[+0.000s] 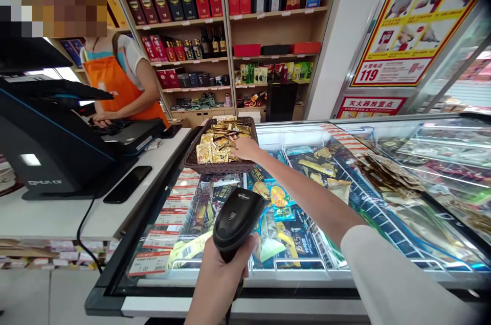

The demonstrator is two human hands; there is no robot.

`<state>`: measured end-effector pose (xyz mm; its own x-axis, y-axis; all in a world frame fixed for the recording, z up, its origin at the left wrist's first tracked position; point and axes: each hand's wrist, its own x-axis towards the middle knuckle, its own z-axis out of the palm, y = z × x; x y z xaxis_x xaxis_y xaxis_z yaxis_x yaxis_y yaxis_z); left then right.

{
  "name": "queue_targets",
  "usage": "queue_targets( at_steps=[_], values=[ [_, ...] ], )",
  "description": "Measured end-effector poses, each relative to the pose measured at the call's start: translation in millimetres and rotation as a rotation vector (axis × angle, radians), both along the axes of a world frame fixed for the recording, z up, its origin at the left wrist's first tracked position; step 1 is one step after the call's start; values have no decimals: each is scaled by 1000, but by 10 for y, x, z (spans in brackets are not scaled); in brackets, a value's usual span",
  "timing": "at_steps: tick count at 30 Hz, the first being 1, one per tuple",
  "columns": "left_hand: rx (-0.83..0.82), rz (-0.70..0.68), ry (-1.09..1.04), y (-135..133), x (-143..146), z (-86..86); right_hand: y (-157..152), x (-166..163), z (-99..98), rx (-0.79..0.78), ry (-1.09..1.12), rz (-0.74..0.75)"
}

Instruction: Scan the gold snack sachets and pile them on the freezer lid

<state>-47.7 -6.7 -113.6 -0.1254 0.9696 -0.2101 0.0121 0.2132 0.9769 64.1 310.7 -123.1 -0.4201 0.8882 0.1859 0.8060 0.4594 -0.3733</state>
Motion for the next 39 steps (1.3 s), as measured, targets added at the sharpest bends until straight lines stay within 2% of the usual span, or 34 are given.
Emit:
queue_targets(
  at_steps=[3, 5, 8, 10, 11, 13, 18, 23, 26, 29, 34, 36, 39],
  values=[
    [35, -32, 1, -27, 75, 13, -139, 283, 105, -43, 403, -126],
    [70, -49, 0, -30, 131, 12, -302, 495, 171, -133, 706, -210],
    [105, -75, 28, -19, 240, -12, -654, 821, 230, -404, 1107, -240],
    [109, -103, 47, -11, 328, -40, -925, 1040, 227, -588, 1226, -247],
    [113, -123, 51, -8, 375, -57, -1058, 1149, 212, -641, 1232, -254],
    [126, -170, 54, 0, 469, -93, -1301, 1365, 158, -637, 1178, -287],
    [149, -211, -9, 31, 692, -180, -1745, 1890, -22, -415, 898, -453],
    [162, -208, -44, 67, 882, -255, -2004, 2351, -122, -362, 707, -392],
    [173, -221, -30, 90, 979, -279, -2082, 2517, -144, -215, 642, -421],
    [172, -235, 3, 116, 1056, -293, -2123, 2568, -188, -109, 725, -490],
    [184, -233, 28, 127, 1102, -287, -2231, 2506, -317, -57, 852, -621],
    [196, -241, 37, 138, 1100, -268, -2304, 2469, -353, -123, 932, -608],
    [229, -264, 65, 233, 1101, -229, -2389, 2424, -375, -255, 1082, -512]
  ],
)
